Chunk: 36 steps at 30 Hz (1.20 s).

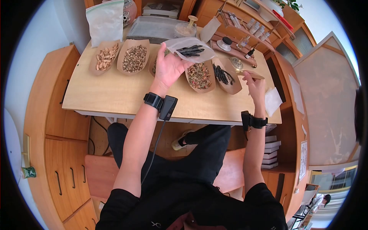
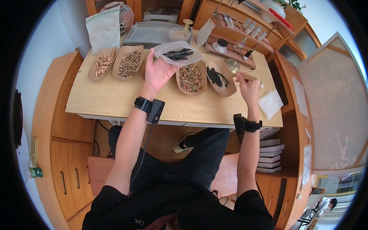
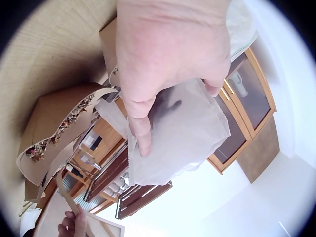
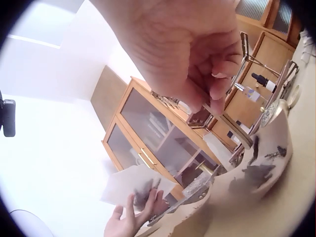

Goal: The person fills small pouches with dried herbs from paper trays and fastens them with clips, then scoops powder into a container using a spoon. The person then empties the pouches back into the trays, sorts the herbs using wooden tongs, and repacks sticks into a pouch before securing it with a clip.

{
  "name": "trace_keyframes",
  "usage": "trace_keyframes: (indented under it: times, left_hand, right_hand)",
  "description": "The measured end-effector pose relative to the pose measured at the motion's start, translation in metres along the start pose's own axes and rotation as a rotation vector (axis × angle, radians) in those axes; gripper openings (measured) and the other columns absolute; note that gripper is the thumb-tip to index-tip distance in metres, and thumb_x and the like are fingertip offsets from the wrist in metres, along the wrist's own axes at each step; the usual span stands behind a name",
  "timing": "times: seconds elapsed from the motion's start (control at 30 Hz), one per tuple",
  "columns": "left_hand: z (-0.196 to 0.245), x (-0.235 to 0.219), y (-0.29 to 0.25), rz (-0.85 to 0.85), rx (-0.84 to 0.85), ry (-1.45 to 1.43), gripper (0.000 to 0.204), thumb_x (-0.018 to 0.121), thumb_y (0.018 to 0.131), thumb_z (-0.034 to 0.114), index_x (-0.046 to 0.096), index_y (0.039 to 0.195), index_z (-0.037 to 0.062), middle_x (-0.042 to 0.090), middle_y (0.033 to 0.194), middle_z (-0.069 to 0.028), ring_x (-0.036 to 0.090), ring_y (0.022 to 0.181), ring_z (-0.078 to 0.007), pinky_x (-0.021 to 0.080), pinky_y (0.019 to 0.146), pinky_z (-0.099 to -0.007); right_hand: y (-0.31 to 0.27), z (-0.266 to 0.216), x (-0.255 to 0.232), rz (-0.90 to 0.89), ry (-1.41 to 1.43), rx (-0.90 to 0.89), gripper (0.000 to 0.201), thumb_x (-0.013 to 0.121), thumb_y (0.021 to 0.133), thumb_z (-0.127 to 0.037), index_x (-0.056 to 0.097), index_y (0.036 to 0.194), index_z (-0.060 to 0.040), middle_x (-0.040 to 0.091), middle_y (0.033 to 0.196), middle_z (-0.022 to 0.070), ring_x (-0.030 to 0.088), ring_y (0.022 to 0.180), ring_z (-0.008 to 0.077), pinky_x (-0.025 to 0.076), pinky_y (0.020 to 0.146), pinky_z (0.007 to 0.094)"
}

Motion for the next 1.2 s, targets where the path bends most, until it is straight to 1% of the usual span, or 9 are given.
trace_keyframes:
  times: [0.07,0.13,0.23,0.3,0.5,0.73,0.9,0.93,1.2]
  left_hand:
    - [0.002,-0.003,0.001,0.004,0.01,0.014,0.078,0.047,0.096,0.055,0.027,0.145,-0.0025,0.038,0.146,-0.0227,0.043,0.133,-0.0374,0.045,0.107,-0.05]
    - [0.001,-0.004,0.0,-0.071,-0.02,-0.079,0.077,0.045,0.098,0.05,0.021,0.148,-0.0032,0.03,0.151,-0.0256,0.034,0.139,-0.0403,0.041,0.11,-0.0516]
    - [0.001,0.0,0.0,-0.051,-0.012,-0.04,0.077,0.046,0.098,0.051,0.022,0.148,-0.0033,0.031,0.15,-0.0254,0.036,0.138,-0.0398,0.041,0.11,-0.0508]
    - [0.001,-0.003,0.001,-0.052,-0.013,-0.052,0.077,0.046,0.098,0.051,0.022,0.148,-0.003,0.032,0.15,-0.0253,0.036,0.138,-0.0397,0.042,0.11,-0.0506]
    - [0.002,-0.005,0.001,-0.043,-0.007,-0.062,0.077,0.047,0.097,0.051,0.023,0.148,-0.0025,0.032,0.15,-0.0249,0.036,0.138,-0.0394,0.041,0.11,-0.0509]
    - [0.0,-0.001,0.0,-0.023,0.008,-0.027,0.077,0.046,0.098,0.051,0.023,0.148,-0.0022,0.031,0.151,-0.0245,0.035,0.138,-0.0391,0.039,0.111,-0.0514]
    - [0.002,-0.003,0.001,-0.016,-0.012,-0.008,0.078,0.047,0.096,0.054,0.025,0.147,-0.0021,0.035,0.148,-0.0231,0.039,0.136,-0.0382,0.042,0.109,-0.051]
    - [0.001,-0.007,0.0,0.041,-0.005,0.026,0.08,0.047,0.095,0.057,0.027,0.146,-0.0019,0.039,0.146,-0.0221,0.043,0.133,-0.0372,0.045,0.107,-0.0508]
    - [0.0,0.0,0.0,-0.003,-0.003,0.0,0.079,0.047,0.096,0.055,0.027,0.145,-0.0023,0.039,0.146,-0.0226,0.042,0.133,-0.0371,0.044,0.108,-0.0516]
  right_hand:
    - [-0.002,-0.017,-0.01,0.033,0.003,-0.017,0.024,0.069,0.089,-0.021,0.073,0.097,0.0013,0.072,0.074,0.0091,0.062,0.061,0.0126,0.049,0.059,0.0286]
    - [-0.004,-0.031,-0.016,0.066,0.006,-0.028,0.024,0.069,0.09,-0.021,0.073,0.097,0.0014,0.072,0.073,0.0086,0.061,0.06,0.0118,0.049,0.058,0.0284]
    - [-0.005,-0.048,-0.02,0.091,-0.049,-0.1,0.025,0.068,0.09,-0.022,0.073,0.098,0.0011,0.072,0.074,0.0086,0.063,0.061,0.0124,0.049,0.06,0.0278]
    - [-0.007,-0.044,-0.012,0.011,-0.115,0.01,0.025,0.067,0.09,-0.021,0.073,0.098,0.001,0.072,0.075,0.0099,0.066,0.065,0.0144,0.05,0.061,0.0272]
    - [-0.016,-0.02,-0.005,-0.106,-0.238,0.062,0.024,0.066,0.089,-0.02,0.073,0.097,0.0014,0.072,0.076,0.0114,0.068,0.069,0.0151,0.051,0.063,0.0278]
    - [-0.018,-0.005,-0.013,-0.092,-0.159,0.102,0.024,0.067,0.088,-0.019,0.073,0.098,0.0017,0.07,0.072,0.0099,0.066,0.067,0.0132,0.05,0.061,0.0286]
    - [-0.017,0.008,0.003,-0.122,0.042,0.168,0.027,0.067,0.091,-0.022,0.072,0.099,0.0037,0.068,0.071,0.0056,0.063,0.065,0.0095,0.048,0.057,0.0239]
    - [-0.018,0.008,0.005,-0.126,0.044,0.169,0.027,0.067,0.091,-0.022,0.072,0.099,0.0037,0.068,0.071,0.0056,0.063,0.065,0.0095,0.048,0.057,0.0239]
    - [-0.02,-0.006,0.004,-0.135,0.019,0.136,0.027,0.068,0.09,-0.021,0.072,0.097,0.004,0.068,0.071,0.0043,0.06,0.064,0.008,0.047,0.057,0.0232]
Point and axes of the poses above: each hand's wrist, its own y-axis towards the middle knuckle, its own x-axis out of the palm, z = x × y, the point moved 7 cm from there along y, towards the middle knuckle
